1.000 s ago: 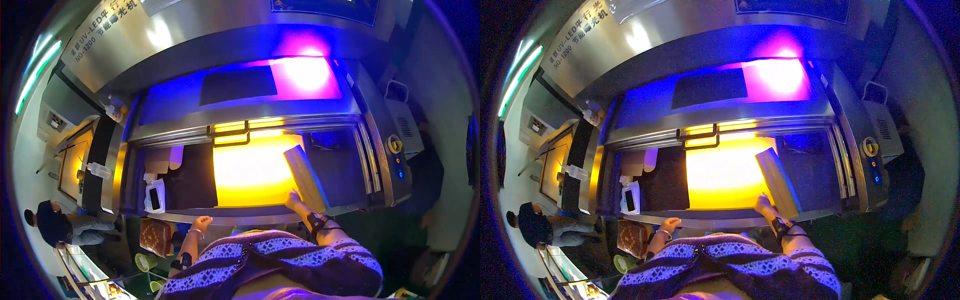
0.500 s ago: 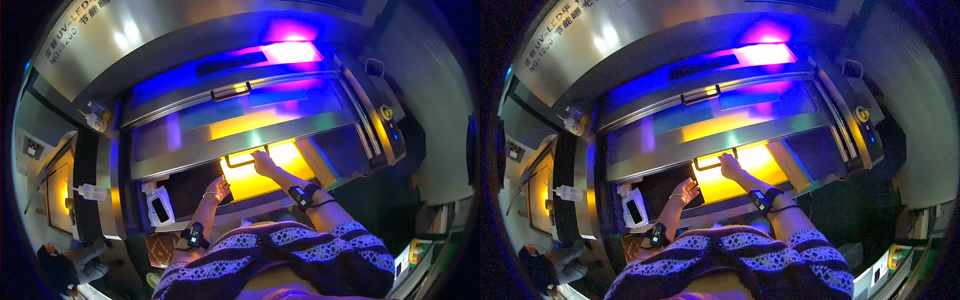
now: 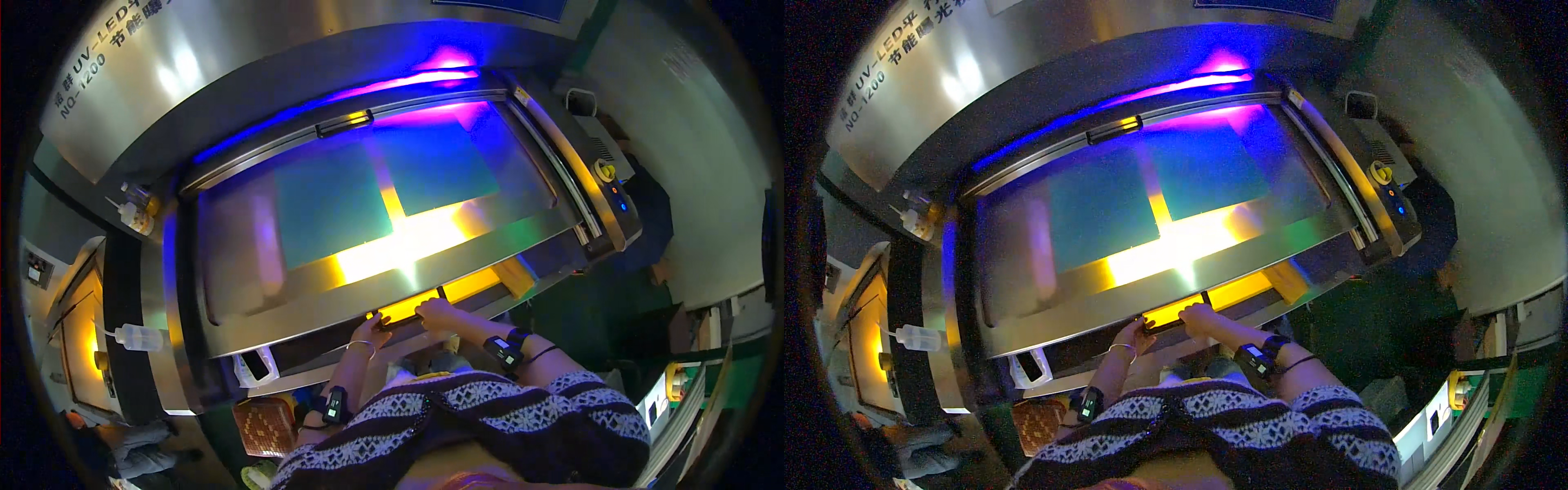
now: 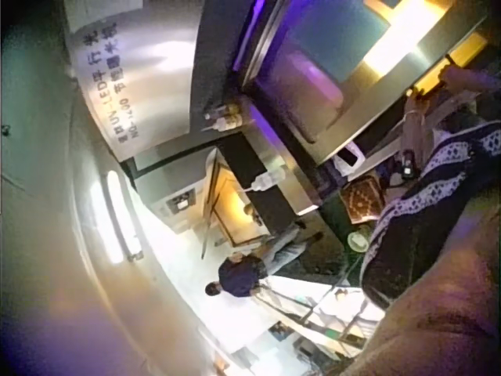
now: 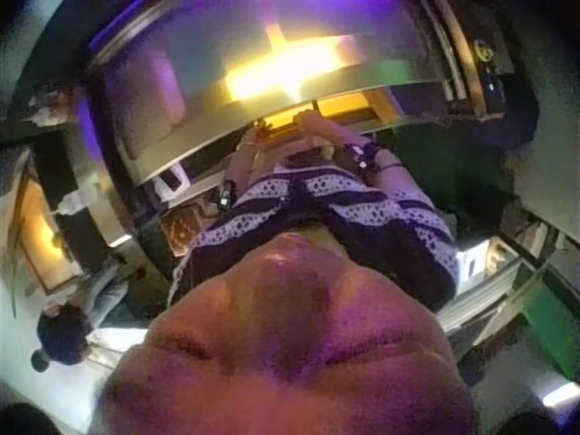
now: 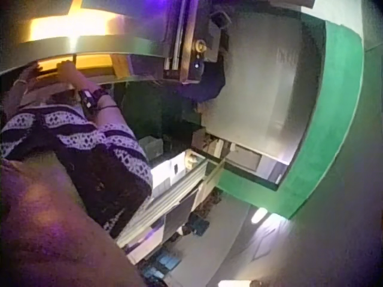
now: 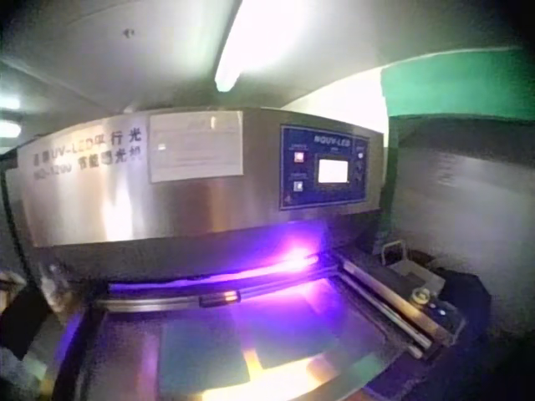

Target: Operating a UV exposure machine to process blue sheets of material.

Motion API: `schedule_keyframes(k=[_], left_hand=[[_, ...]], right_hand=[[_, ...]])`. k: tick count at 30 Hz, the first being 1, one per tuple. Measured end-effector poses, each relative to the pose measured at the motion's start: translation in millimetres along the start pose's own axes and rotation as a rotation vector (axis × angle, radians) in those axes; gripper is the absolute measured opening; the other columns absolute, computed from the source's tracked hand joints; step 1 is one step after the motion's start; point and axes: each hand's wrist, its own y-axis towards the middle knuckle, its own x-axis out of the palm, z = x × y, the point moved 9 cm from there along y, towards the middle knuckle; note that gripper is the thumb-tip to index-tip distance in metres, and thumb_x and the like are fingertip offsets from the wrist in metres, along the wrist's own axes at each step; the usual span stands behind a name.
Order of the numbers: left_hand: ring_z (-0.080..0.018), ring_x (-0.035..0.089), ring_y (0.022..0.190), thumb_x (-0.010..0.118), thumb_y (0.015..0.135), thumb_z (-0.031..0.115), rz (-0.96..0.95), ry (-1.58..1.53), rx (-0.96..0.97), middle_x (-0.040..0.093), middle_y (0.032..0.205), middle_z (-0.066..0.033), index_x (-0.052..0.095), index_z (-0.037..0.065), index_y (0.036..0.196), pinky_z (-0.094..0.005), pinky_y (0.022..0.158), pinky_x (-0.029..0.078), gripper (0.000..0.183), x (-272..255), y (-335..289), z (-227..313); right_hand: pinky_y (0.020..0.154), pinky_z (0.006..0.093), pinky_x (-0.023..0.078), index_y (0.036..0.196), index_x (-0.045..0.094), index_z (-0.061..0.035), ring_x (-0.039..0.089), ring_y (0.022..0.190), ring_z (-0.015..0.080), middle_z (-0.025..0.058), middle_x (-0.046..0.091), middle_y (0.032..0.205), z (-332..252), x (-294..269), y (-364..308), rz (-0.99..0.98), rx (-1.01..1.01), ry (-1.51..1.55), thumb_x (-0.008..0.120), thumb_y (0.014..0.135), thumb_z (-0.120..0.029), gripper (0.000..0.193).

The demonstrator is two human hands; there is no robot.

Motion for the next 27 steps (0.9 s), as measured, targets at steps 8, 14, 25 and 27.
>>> schedule_keyframes(k=[8, 14, 25, 27], left_hand=[[-0.0273, 0.059, 0.081, 0.056, 0.082, 0.017, -0.194, 0.007, 0.049, 0.061, 0.088, -0.0162, 0.055, -0.003, 0.095, -0.0352, 0.056, 0.047, 0.023, 0.7, -27.7, -6.1], [-0.0245, 0.06, 0.082, 0.053, 0.082, 0.013, -0.164, 0.112, 0.166, 0.061, 0.086, -0.0142, 0.056, -0.004, 0.094, -0.0324, 0.067, 0.05, 0.02, -5.1, -46.6, -3.9], [-0.0247, 0.055, 0.102, 0.065, 0.076, 0.026, -0.646, 0.228, 0.444, 0.055, 0.111, -0.0152, 0.041, -0.004, 0.122, -0.038, 0.087, 0.045, 0.06, 108.8, -237.7, 95.3], [-0.0301, 0.05, 0.109, 0.067, 0.073, 0.028, -0.683, 0.262, 0.57, 0.05, 0.119, -0.0185, 0.033, -0.006, 0.127, -0.0396, 0.087, 0.045, 0.072, 135.2, -258.8, 130.6]], right_hand=[[0.074, 0.0427, 0.047, 0.089, 0.06, -0.0058, 0.059, 0.087, 0.0318, 0.0194, 0.06, 0.09, -31.7, 6.4, -19.5, -0.137, -0.067, 0.029, 0.056, 0.067, -0.022, 0.028], [0.074, 0.043, 0.047, 0.093, 0.058, -0.0065, 0.059, 0.085, 0.0333, 0.021, 0.06, 0.091, -34.8, 7.5, -35.2, -0.208, -0.016, 0.11, 0.053, 0.067, -0.02, 0.029], [0.06, 0.0434, 0.045, 0.084, 0.059, -0.0091, 0.057, 0.069, 0.0362, 0.016, 0.058, 0.073, -116.5, -222.3, -141.7, 0.195, -0.461, 0.081, 0.057, 0.07, -0.024, 0.021], [0.055, 0.0404, 0.044, 0.084, 0.06, -0.0097, 0.055, 0.062, 0.0334, 0.012, 0.057, 0.068, -124.0, -284.9, -167.0, 0.465, -0.599, 0.138, 0.062, 0.068, -0.023, 0.021]])
